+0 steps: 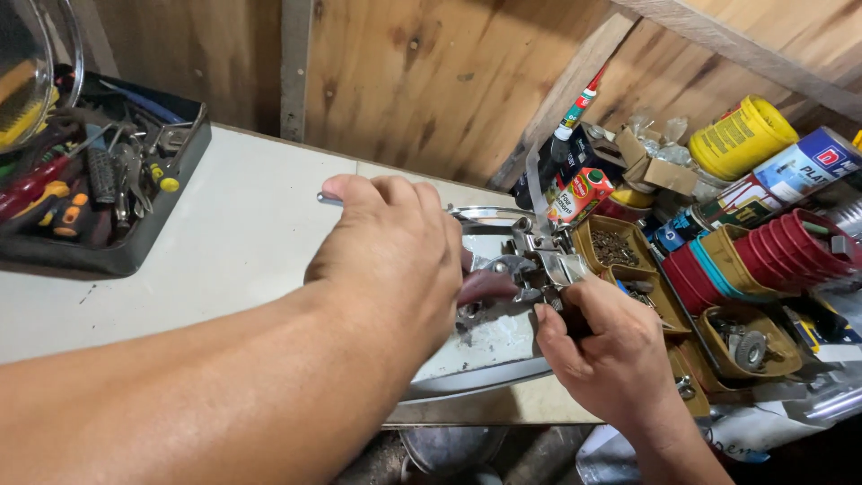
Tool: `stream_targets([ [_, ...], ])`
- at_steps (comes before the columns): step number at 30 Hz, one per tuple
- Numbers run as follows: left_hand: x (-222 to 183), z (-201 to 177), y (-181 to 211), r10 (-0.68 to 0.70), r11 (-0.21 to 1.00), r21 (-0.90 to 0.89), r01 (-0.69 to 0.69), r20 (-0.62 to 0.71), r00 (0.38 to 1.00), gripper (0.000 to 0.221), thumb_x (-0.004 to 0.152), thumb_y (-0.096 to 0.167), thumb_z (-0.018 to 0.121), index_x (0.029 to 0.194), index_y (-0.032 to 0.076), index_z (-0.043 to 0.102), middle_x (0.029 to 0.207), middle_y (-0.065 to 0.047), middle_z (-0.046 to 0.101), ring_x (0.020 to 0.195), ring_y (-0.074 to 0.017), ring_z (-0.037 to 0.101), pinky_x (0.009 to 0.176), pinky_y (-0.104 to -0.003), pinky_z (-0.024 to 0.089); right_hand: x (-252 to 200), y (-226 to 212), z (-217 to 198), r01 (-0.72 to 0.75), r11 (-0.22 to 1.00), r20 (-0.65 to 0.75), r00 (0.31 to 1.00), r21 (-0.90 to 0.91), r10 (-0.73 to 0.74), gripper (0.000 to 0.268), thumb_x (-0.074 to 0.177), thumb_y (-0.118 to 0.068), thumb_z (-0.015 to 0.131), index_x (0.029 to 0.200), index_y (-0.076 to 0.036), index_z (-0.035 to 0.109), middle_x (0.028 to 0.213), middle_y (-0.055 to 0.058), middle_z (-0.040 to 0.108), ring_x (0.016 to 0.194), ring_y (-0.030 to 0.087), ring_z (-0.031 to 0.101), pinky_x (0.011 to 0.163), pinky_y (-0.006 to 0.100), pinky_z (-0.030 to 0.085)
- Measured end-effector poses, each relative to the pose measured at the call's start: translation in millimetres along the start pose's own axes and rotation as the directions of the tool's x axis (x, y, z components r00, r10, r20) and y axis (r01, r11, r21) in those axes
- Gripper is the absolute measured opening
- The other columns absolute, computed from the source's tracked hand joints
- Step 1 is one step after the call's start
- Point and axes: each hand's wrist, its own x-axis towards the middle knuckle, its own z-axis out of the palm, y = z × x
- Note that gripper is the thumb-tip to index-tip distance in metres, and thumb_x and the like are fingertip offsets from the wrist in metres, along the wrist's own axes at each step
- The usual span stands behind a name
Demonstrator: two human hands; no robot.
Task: Repairing and disassembling hardware on a snare drum using pliers and a screwdriver
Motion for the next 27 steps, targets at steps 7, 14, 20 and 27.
stream_targets([
  [7, -6.6, 7.5, 2.9, -0.078, 0.989, -0.13, 0.064, -0.107, 0.991, 0.044, 0.096, 0.034, 0.042, 0.125, 0.006, 0.06, 0.105, -0.025, 0.063, 0.083, -0.0457, 0.067, 0.066, -0.066, 0.052, 0.3, -0.6, 0.3, -0.015, 1.0, 0.007, 1.0, 0.021, 0.015, 0.024, 0.089, -0.021, 0.068, 0.074, -0.009, 0.053, 0.063, 0.007, 0.049, 0.055, 0.028, 0.046, 0.057, 0.042, 0.04],
  [14, -13.4, 8.9, -6.6, 0.037, 0.977, -0.204, -0.063, -0.127, 0.991, 0.03, 0.092, 0.027, 0.05, 0.11, 0.011, 0.067, 0.098, -0.023, 0.065, 0.065, -0.0415, 0.074, 0.056, -0.062, 0.052, 4.1, -1.4, 1.6, 0.007, 0.999, 0.012, 1.0, 0.035, -0.008, 0.029, 0.09, -0.019, 0.068, 0.07, -0.009, 0.05, 0.063, 0.006, 0.047, 0.055, 0.026, 0.043, 0.056, 0.041, 0.037],
  [20, -20.7, -15.3, -10.5, 0.072, 0.962, -0.271, -0.035, 0.125, 0.99, 0.03, 0.097, 0.025, 0.05, 0.113, 0.024, 0.075, 0.114, -0.021, 0.064, 0.098, -0.0433, 0.063, 0.079, -0.068, 0.048, 4.4, -0.7, 2.2, -0.04, 0.998, 0.039, 0.999, 0.057, 0.038, 0.031, 0.089, -0.022, 0.068, 0.07, -0.009, 0.048, 0.061, 0.006, 0.047, 0.054, 0.026, 0.043, 0.055, 0.041, 0.037],
  [27, -26.6, -6.1, -8.8, 0.022, 0.993, -0.118, -0.015, 0.058, 0.998, 0.04, 0.097, 0.031, 0.044, 0.126, 0.022, 0.069, 0.122, -0.032, 0.058, 0.105, -0.0521, 0.056, 0.094, -0.086, 0.036, 7.6, -7.4, -0.6, -0.055, 0.997, 0.035, 0.998, 0.056, 0.053, 0.032, 0.089, -0.021, 0.068, 0.068, -0.01, 0.046, 0.059, 0.005, 0.045, 0.054, 0.025, 0.041, 0.054, 0.041, 0.036],
])
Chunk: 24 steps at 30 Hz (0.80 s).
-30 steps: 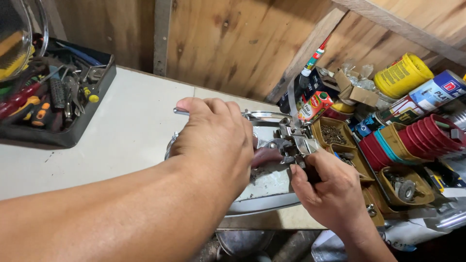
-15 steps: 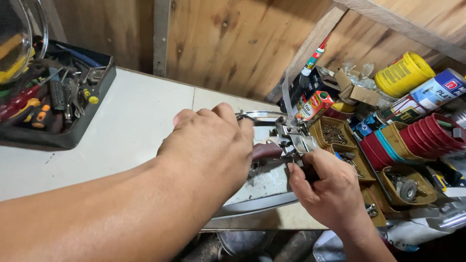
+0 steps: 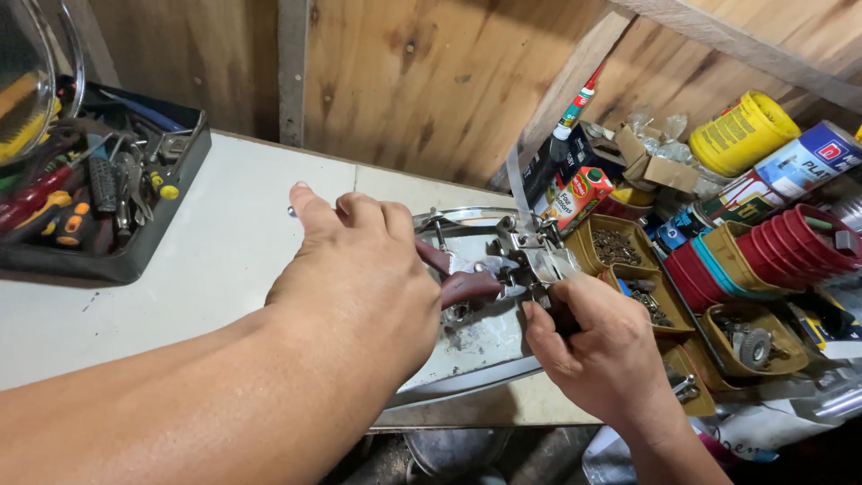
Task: Repairing and disassembling hardware on a snare drum using pliers and a screwdriver
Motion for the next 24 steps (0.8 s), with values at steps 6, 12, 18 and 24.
stream_targets([
  [6, 1.2, 0.1, 6.9, -0.026, 0.999, 0.038, 0.026, 0.003, 1.0, 0.045, 0.094, 0.032, 0.044, 0.128, 0.015, 0.067, 0.135, -0.04, 0.051, 0.122, -0.0602, 0.048, 0.096, -0.09, 0.032, 1.0, 2.3, 0.4, 0.043, 0.999, 0.015, 0.999, 0.0, -0.043, 0.033, 0.092, -0.022, 0.066, 0.069, -0.009, 0.045, 0.061, 0.005, 0.043, 0.055, 0.025, 0.042, 0.055, 0.04, 0.036],
  [12, 1.4, 1.2, 13.6, -0.019, 0.995, 0.093, 0.016, 0.024, 1.0, 0.054, 0.097, 0.032, 0.037, 0.14, 0.005, 0.056, 0.136, -0.051, 0.047, 0.119, -0.0665, 0.047, 0.094, -0.094, 0.032, -0.5, 4.9, 0.9, 0.021, 1.0, 0.016, 1.0, -0.008, -0.021, 0.034, 0.091, -0.023, 0.066, 0.068, -0.01, 0.044, 0.06, 0.005, 0.043, 0.054, 0.025, 0.041, 0.054, 0.041, 0.036],
  [18, 0.1, -0.5, 17.2, -0.032, 0.997, 0.073, 0.028, 0.058, 0.998, 0.052, 0.098, 0.029, 0.034, 0.141, 0.01, 0.055, 0.138, -0.049, 0.046, 0.122, -0.0675, 0.046, 0.096, -0.093, 0.029, -0.1, 5.3, 0.1, 0.052, 0.998, 0.006, 0.999, 0.018, -0.052, 0.034, 0.091, -0.02, 0.066, 0.069, -0.01, 0.044, 0.06, 0.005, 0.042, 0.054, 0.024, 0.04, 0.054, 0.04, 0.035],
  [24, 0.5, 10.1, 24.3, -0.078, 0.986, 0.141, 0.089, -0.085, 0.993, 0.055, 0.096, 0.033, 0.033, 0.136, 0.004, 0.058, 0.137, -0.047, 0.049, 0.12, -0.0647, 0.049, 0.093, -0.091, 0.033, -1.7, 10.1, 1.8, 0.063, 0.998, -0.01, 0.998, 0.008, -0.063, 0.033, 0.093, -0.02, 0.065, 0.069, -0.009, 0.044, 0.061, 0.006, 0.042, 0.055, 0.025, 0.041, 0.055, 0.041, 0.035],
])
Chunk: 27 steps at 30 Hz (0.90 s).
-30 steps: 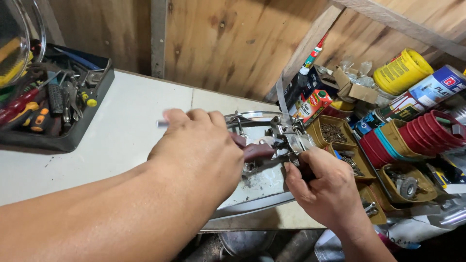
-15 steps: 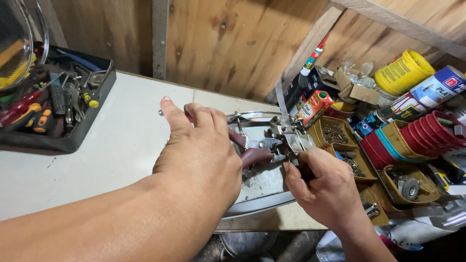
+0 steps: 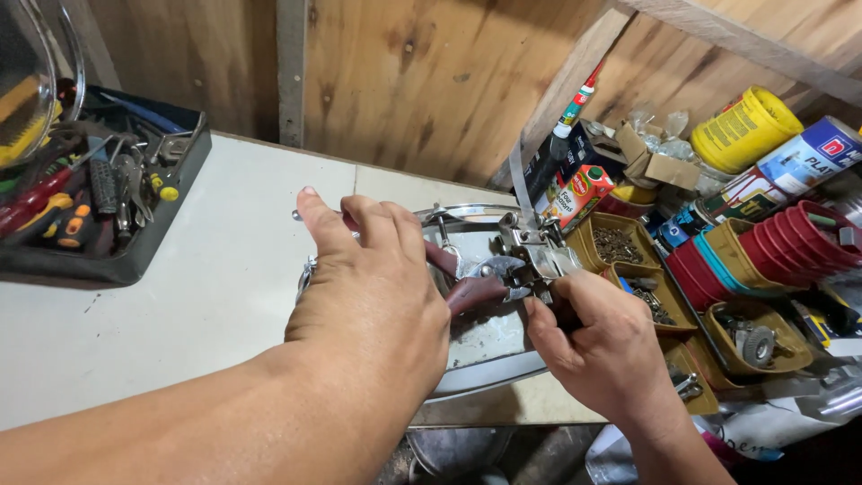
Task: Repairing and disassembling hardware on a snare drum using pliers and a screwdriver
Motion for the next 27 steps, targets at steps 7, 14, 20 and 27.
stream_targets([
  [7, 1.0, -0.5, 0.9, -0.014, 1.0, -0.01, 0.014, -0.019, 1.0, 0.055, 0.092, 0.032, 0.039, 0.134, 0.004, 0.06, 0.135, -0.045, 0.051, 0.116, -0.0626, 0.051, 0.094, -0.09, 0.035, 0.0, 2.1, 0.6, -0.024, 1.0, 0.015, 1.0, -0.001, 0.024, 0.031, 0.093, -0.022, 0.065, 0.071, -0.009, 0.048, 0.061, 0.006, 0.044, 0.055, 0.026, 0.042, 0.055, 0.041, 0.036],
  [14, 1.5, -3.8, -0.3, 0.025, 0.999, -0.027, -0.023, 0.05, 0.998, 0.054, 0.093, 0.029, 0.039, 0.138, 0.006, 0.057, 0.137, -0.048, 0.049, 0.119, -0.065, 0.048, 0.095, -0.091, 0.032, -0.5, 2.0, 0.3, -0.025, 1.0, 0.021, 0.999, 0.0, 0.025, 0.029, 0.092, -0.021, 0.066, 0.071, -0.009, 0.049, 0.061, 0.005, 0.045, 0.055, 0.025, 0.044, 0.055, 0.041, 0.036],
  [20, 0.5, -4.0, -2.1, 0.043, 0.999, -0.006, -0.042, 0.032, 0.999, 0.052, 0.094, 0.033, 0.038, 0.135, 0.008, 0.061, 0.13, -0.047, 0.053, 0.114, -0.0636, 0.052, 0.093, -0.093, 0.033, 0.7, 1.5, 0.0, -0.014, 1.0, 0.017, 1.0, 0.016, 0.014, 0.029, 0.093, -0.022, 0.066, 0.072, -0.01, 0.05, 0.062, 0.005, 0.046, 0.055, 0.024, 0.044, 0.055, 0.04, 0.037],
  [27, 2.9, -4.7, 4.3, 0.01, 1.0, -0.011, -0.009, 0.073, 0.997, 0.054, 0.096, 0.032, 0.034, 0.142, 0.01, 0.054, 0.134, -0.048, 0.051, 0.118, -0.0657, 0.049, 0.094, -0.093, 0.03, 1.0, -0.1, -0.6, -0.02, 0.999, 0.03, 0.999, 0.033, 0.019, 0.03, 0.094, -0.021, 0.065, 0.071, -0.009, 0.049, 0.061, 0.005, 0.044, 0.056, 0.024, 0.043, 0.055, 0.04, 0.036],
])
